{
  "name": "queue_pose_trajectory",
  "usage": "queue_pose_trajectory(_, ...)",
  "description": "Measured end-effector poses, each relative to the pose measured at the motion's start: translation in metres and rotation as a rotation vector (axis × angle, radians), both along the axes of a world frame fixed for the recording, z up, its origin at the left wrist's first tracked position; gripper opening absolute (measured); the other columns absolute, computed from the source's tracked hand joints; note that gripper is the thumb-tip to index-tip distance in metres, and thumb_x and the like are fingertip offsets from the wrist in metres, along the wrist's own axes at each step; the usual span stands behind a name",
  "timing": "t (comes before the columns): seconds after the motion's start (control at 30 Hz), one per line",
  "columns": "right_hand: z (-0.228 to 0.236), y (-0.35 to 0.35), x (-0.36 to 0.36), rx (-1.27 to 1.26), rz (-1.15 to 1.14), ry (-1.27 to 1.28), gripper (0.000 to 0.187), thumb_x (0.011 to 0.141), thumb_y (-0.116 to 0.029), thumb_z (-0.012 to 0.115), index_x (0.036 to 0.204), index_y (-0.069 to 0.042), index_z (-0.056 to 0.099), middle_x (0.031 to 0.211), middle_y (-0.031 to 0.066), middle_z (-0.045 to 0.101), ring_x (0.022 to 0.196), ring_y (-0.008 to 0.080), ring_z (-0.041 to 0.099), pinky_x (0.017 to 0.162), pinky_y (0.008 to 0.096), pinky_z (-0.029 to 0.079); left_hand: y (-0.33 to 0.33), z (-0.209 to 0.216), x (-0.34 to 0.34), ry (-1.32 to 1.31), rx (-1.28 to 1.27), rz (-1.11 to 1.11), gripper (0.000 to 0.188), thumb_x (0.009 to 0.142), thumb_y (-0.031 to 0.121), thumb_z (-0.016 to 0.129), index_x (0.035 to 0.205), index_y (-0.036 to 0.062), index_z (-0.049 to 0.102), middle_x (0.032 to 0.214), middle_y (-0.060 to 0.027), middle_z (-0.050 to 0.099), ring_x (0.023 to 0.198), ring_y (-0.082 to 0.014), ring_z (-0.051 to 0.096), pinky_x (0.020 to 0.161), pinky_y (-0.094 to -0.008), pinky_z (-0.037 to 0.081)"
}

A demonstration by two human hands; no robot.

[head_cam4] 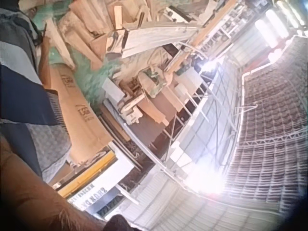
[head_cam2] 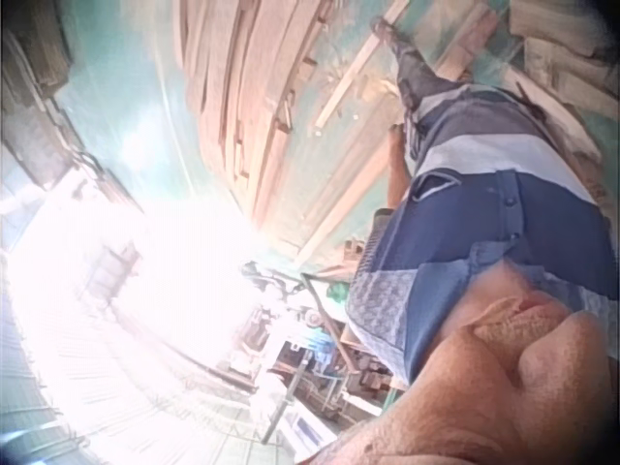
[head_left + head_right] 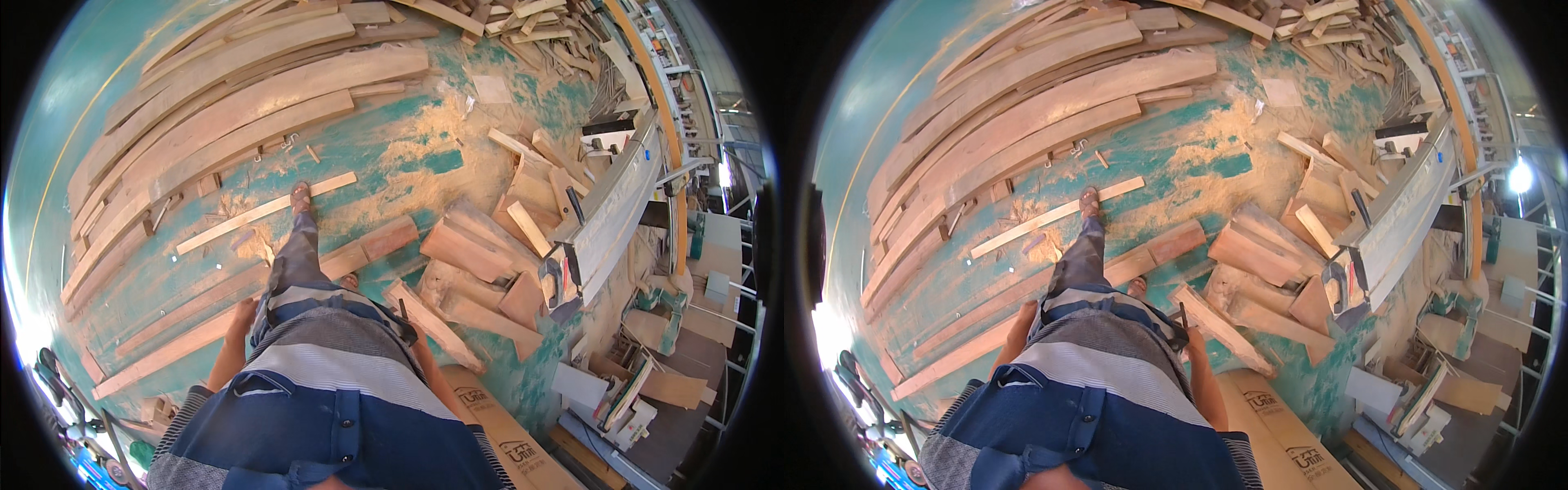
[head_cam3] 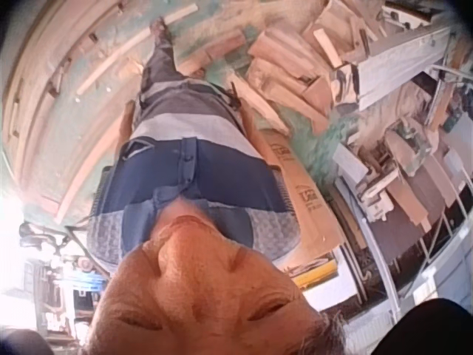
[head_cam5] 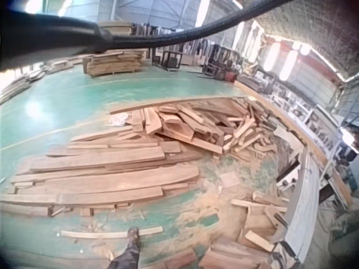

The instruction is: The person uses pliers to pull nails out of a long wooden plank on a table saw, then measures the plank with a tape measure and marks it with a pencil. The person walks around the workshop floor, picks up the plank, and places it on the table saw before continuing the nail removal and measurement steps.

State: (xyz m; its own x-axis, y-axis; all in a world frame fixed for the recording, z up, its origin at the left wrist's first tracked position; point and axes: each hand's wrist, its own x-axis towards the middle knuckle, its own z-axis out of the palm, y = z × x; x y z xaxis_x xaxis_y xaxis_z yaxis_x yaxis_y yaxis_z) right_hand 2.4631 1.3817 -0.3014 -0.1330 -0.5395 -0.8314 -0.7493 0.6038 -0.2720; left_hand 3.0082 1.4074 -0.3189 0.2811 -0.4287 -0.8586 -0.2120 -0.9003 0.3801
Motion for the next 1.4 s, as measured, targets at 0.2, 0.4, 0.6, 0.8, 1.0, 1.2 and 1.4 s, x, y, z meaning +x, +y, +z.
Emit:
queue_pose_trajectory(0.2, 0.011, -0.062, 0.067, 0.011, 0.068, 0.111, 0.041, 0.092, -0.039, 0.061, 0.09, 0.001, 0.067, 0.082, 0.0211, 0.072, 0.084, 0.0412, 0.072, 0.074, 0.0534, 0.053, -0.153, -0.001, 0.093, 0.086, -0.1, 0.29, 0.021, 0.092, 0.026, 0.064, 0.096, 0.0052, 0.062, 0.079, -0.0022, 0.058, 0.068, -0.0161, 0.059, 0.054, -0.0328, 0.045)
queue_pose_trajectory(0.4, 0.028, -0.1, 0.124, -0.406, -0.36, -0.109, 0.05, 0.093, -0.048, 0.059, 0.113, -0.002, 0.063, 0.106, 0.0269, 0.07, 0.104, 0.0408, 0.068, 0.085, 0.0467, 0.05, -0.311, 0.012, 0.156, 0.071, -0.174, 0.163, 0.017, 0.092, 0.022, 0.063, 0.083, 0.0087, 0.057, 0.074, 0.0003, 0.053, 0.064, -0.0103, 0.054, 0.05, -0.028, 0.037)
queue_pose_trajectory(0.6, 0.014, -0.082, 0.124, -0.279, -0.322, -0.037, 0.053, 0.092, -0.049, 0.06, 0.117, -0.002, 0.063, 0.107, 0.0257, 0.071, 0.101, 0.0403, 0.069, 0.081, 0.0471, 0.051, -0.402, 0.005, 0.12, 0.109, -0.181, 0.02, 0.013, 0.094, 0.019, 0.061, 0.085, 0.0097, 0.058, 0.075, 0.0004, 0.053, 0.065, -0.0113, 0.057, 0.051, -0.0283, 0.041)
queue_pose_trajectory(0.8, -0.016, -0.055, 0.138, -0.111, -0.455, 0.01, 0.049, 0.09, -0.047, 0.062, 0.107, -0.001, 0.066, 0.097, 0.0252, 0.071, 0.094, 0.0406, 0.07, 0.077, 0.0472, 0.051, -0.432, -0.004, 0.057, 0.228, -0.116, -0.082, 0.016, 0.09, 0.022, 0.065, 0.086, 0.0073, 0.06, 0.076, -0.0035, 0.06, 0.069, -0.0151, 0.062, 0.053, -0.03, 0.045)
queue_pose_trajectory(1.0, -0.009, -0.109, 0.091, -0.018, -0.574, -0.018, 0.046, 0.089, -0.046, 0.062, 0.099, -0.001, 0.068, 0.091, 0.0247, 0.071, 0.088, 0.0408, 0.07, 0.074, 0.0471, 0.051, -0.456, -0.001, 0.001, 0.101, -0.033, -0.266, 0.018, 0.091, 0.021, 0.063, 0.082, 0.0069, 0.056, 0.072, -0.0034, 0.054, 0.062, -0.0145, 0.057, 0.049, -0.031, 0.041)
queue_pose_trajectory(1.2, -0.004, -0.171, 0.008, -0.039, -0.633, -0.046, 0.044, 0.088, -0.045, 0.063, 0.091, -0.001, 0.069, 0.084, 0.0242, 0.071, 0.083, 0.041, 0.07, 0.071, 0.047, 0.051, -0.515, 0.02, -0.088, 0.107, 0.01, -0.17, 0.017, 0.094, 0.019, 0.062, 0.086, 0.0057, 0.057, 0.074, -0.0032, 0.054, 0.063, -0.0157, 0.058, 0.052, -0.0313, 0.043)
queue_pose_trajectory(1.4, 0.009, -0.227, -0.063, -0.008, -0.643, 0.066, 0.034, 0.081, -0.033, 0.067, 0.072, -0.001, 0.066, 0.068, 0.0193, 0.067, 0.07, 0.0381, 0.069, 0.064, 0.0465, 0.05, -0.584, 0.045, -0.2, 0.1, -0.161, -0.295, 0.02, 0.093, 0.022, 0.06, 0.085, 0.0045, 0.057, 0.076, -0.0046, 0.059, 0.068, -0.0152, 0.059, 0.058, -0.0323, 0.046)
